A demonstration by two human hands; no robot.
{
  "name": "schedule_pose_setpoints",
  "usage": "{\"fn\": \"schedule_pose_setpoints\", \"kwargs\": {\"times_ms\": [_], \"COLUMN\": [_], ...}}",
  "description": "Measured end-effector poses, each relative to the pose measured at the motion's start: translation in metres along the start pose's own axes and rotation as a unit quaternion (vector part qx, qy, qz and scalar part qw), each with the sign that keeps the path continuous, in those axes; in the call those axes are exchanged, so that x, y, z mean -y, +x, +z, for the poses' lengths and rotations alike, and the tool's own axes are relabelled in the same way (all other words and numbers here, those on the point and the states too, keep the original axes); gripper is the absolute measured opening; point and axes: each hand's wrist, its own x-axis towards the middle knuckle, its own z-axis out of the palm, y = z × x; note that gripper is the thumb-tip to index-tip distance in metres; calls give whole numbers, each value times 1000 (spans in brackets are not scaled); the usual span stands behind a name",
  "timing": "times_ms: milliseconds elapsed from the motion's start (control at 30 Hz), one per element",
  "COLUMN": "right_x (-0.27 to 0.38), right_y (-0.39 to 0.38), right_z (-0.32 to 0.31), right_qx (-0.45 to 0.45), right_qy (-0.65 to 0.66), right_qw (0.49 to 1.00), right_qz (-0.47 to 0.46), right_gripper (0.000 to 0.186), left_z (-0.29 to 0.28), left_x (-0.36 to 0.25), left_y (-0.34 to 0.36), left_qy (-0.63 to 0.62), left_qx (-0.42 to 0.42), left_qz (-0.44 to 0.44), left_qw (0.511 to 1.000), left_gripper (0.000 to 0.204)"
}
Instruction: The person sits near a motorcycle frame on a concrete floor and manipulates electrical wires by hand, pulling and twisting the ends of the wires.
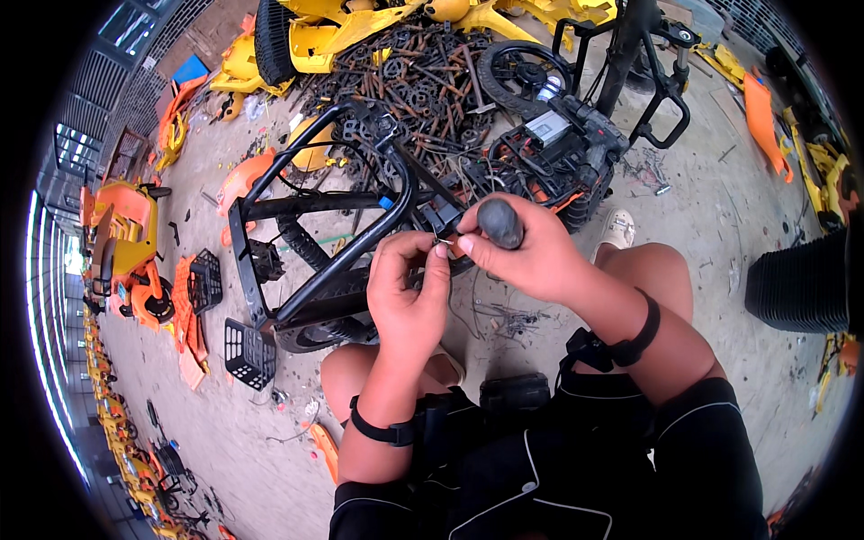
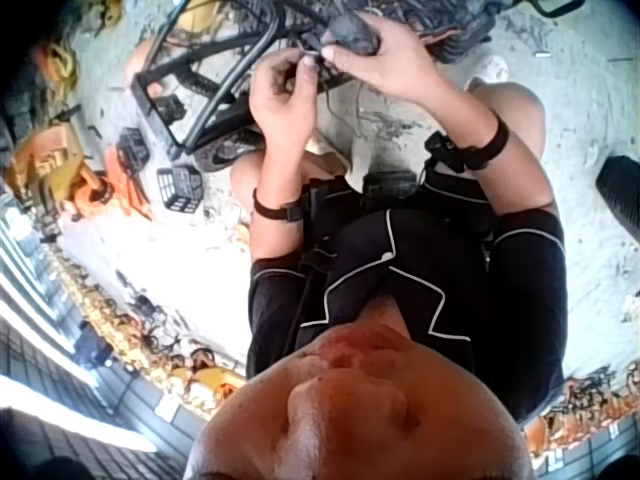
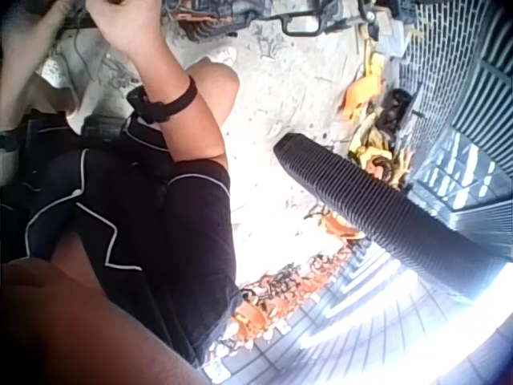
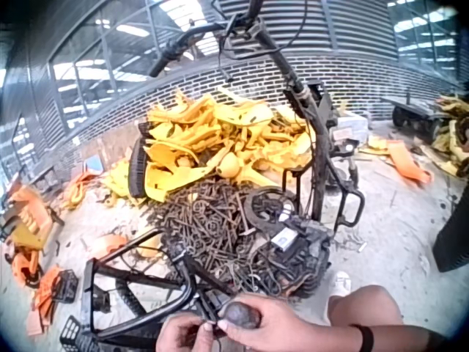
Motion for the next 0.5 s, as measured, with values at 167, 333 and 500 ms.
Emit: {"fn": "schedule_pose_setpoints", "kwargs": {"times_ms": [167,333,500], "right_x": [0,-1,-3], "right_y": [-3,-4,-4], "right_z": [1,3,-1], "right_qx": [-51,-71,-33], "right_qy": [-222,-304,-203], "right_qw": [929,895,937], "right_qz": [-291,-317,-283], "right_gripper": [30,24,21], "left_z": [2,3,0], "left_x": [-1,-1,-12], "left_y": [-2,-3,0], "left_qy": [-37,-30,-31], "left_qx": [7,23,85], "left_qz": [-13,-10,-38], "left_qw": [999,999,995], "left_gripper": [14,16,12]}}
